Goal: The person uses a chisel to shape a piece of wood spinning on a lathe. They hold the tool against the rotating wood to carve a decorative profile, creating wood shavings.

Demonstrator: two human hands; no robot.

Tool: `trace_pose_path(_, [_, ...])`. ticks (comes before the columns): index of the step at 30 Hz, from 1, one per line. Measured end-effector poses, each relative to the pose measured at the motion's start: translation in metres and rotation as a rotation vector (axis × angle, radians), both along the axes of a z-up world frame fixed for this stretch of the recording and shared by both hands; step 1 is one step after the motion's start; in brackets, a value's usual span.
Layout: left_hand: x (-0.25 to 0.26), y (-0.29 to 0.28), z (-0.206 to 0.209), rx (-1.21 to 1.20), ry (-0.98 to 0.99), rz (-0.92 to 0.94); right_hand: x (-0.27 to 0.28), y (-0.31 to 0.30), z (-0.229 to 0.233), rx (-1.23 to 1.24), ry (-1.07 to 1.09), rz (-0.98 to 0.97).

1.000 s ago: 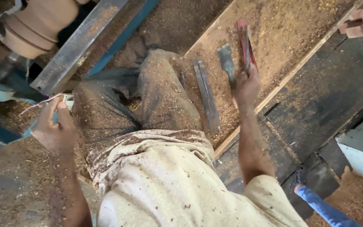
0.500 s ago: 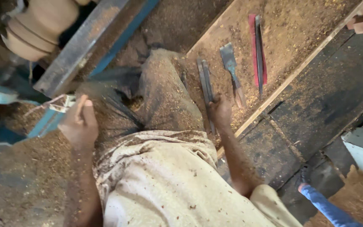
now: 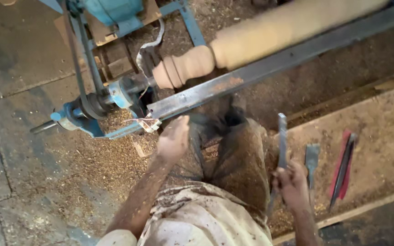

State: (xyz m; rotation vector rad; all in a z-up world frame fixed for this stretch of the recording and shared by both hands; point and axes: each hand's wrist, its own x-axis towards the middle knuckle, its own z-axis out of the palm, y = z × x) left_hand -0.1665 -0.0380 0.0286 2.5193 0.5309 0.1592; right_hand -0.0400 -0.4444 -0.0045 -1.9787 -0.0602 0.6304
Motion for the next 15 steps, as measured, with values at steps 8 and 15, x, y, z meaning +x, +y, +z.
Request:
trace_pose_path(8, [0.119,0.032,-0.026,0.502,-0.316,-0.542,0.050,0.214,0.035,0.132,0.504,0.138])
trace_pose_path(15, [0.152,0.051,-0.049,0.655,-0.290,-0.697,0.056,0.220,0.023,0.163,0.515,0.120])
